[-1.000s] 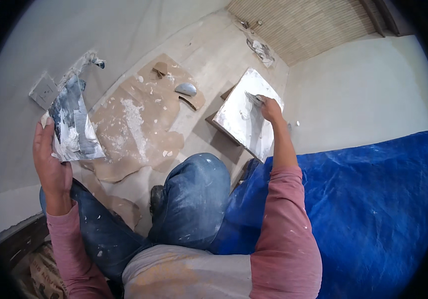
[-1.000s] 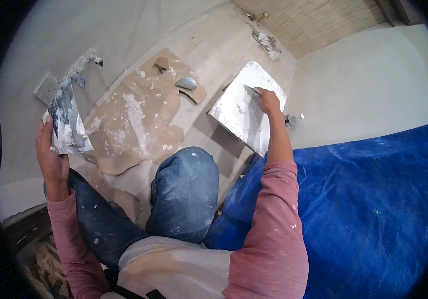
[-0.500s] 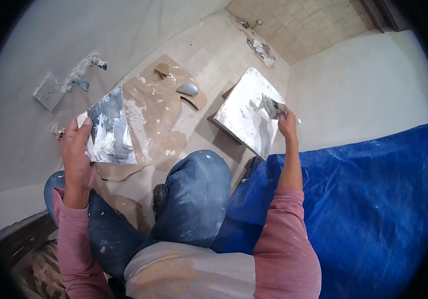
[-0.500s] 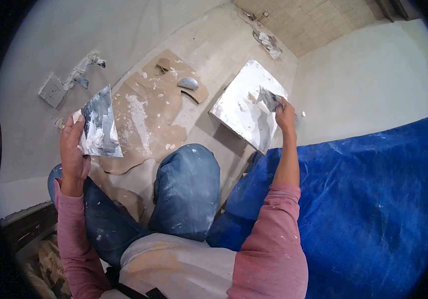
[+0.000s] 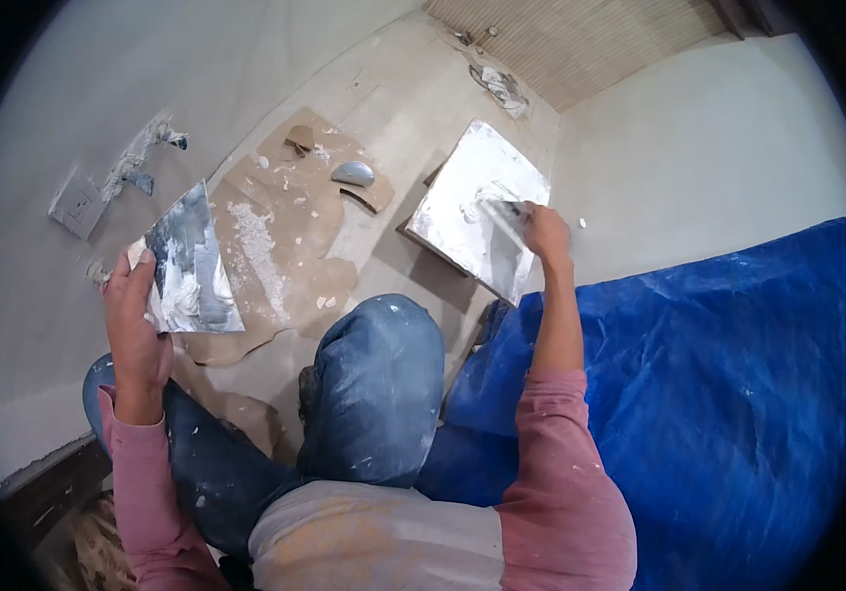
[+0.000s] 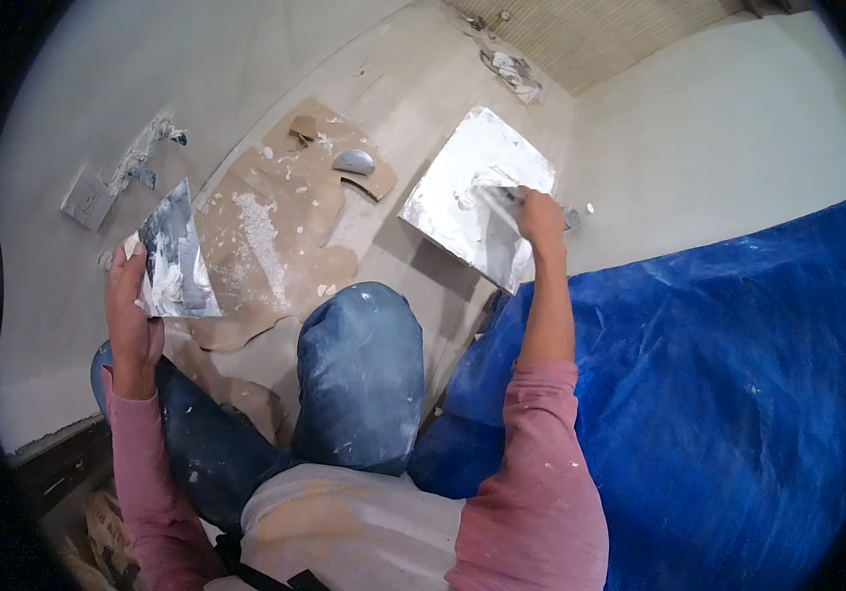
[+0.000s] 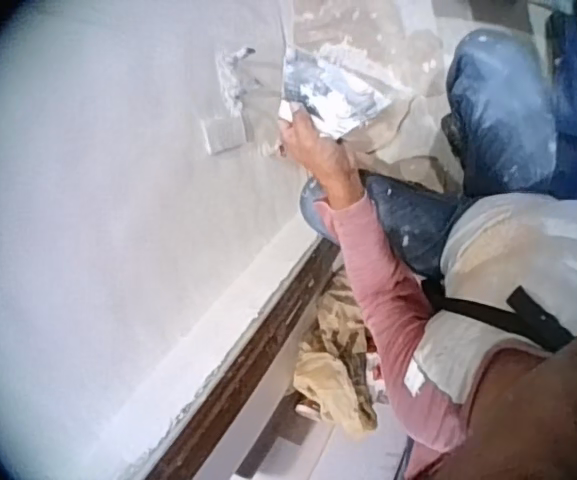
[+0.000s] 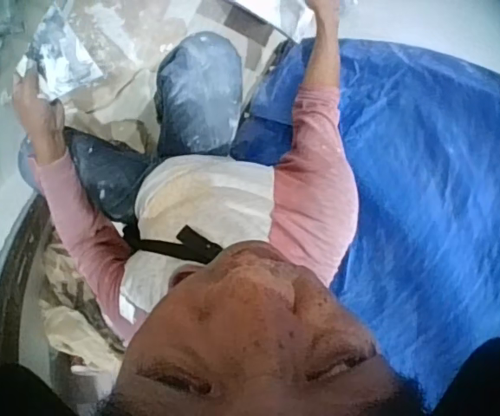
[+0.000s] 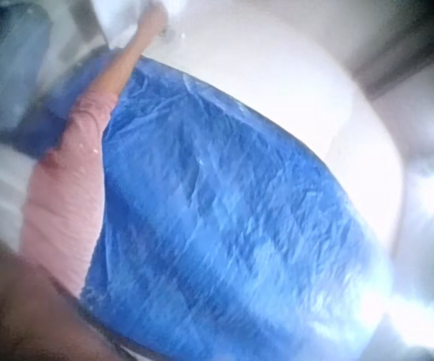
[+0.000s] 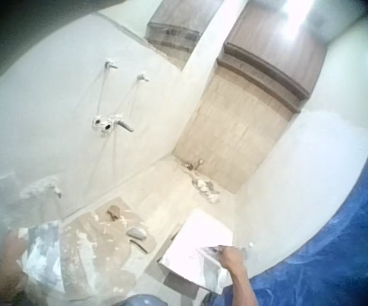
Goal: The person mixes and transfers drywall compound between taping knives, then applies and smooths the compound onto the wall around pipes and edges.
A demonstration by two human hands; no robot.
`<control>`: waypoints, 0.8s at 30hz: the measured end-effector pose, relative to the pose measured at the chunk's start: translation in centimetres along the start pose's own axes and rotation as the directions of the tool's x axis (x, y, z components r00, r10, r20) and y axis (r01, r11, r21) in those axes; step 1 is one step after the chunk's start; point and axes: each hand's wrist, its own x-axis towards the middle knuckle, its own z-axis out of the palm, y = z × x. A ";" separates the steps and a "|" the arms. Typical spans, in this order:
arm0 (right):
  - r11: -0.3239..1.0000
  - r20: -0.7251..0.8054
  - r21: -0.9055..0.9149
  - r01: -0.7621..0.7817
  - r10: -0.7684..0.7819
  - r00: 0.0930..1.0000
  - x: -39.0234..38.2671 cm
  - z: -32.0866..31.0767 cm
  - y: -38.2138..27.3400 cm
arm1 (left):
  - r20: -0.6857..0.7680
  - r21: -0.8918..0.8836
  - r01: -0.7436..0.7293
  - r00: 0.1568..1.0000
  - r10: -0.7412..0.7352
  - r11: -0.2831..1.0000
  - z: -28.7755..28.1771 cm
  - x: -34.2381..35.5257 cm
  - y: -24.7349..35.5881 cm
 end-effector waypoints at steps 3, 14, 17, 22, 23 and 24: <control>0.967 -0.088 0.012 -0.254 0.254 0.963 3.1 0.7 3.1 | -0.002 -0.005 -0.002 1.000 0.002 1.000 0.1 -0.1 0.2; 0.973 -0.104 0.178 -0.144 0.164 0.981 9.9 6.1 5.6 | -0.072 -0.101 -0.009 0.997 0.002 0.995 0.2 -0.2 -0.4; 0.957 -0.080 0.285 0.048 -0.027 0.996 9.2 5.3 2.0 | -0.026 -0.058 0.000 1.000 -0.001 0.998 -0.3 0.6 -0.4; 0.984 -0.021 0.162 0.069 -0.067 0.998 8.0 0.9 2.2 | -0.066 -0.015 0.028 0.997 -0.029 0.999 3.0 1.1 -1.5; 0.982 -0.031 0.172 0.077 -0.073 0.997 7.6 0.2 1.9 | -0.067 -0.008 0.014 0.998 -0.014 1.000 3.2 1.1 -1.6; 0.959 -0.092 0.276 0.069 -0.045 0.995 7.1 -0.3 1.9 | -0.044 -0.004 0.036 0.998 -0.036 0.999 3.4 1.1 -2.0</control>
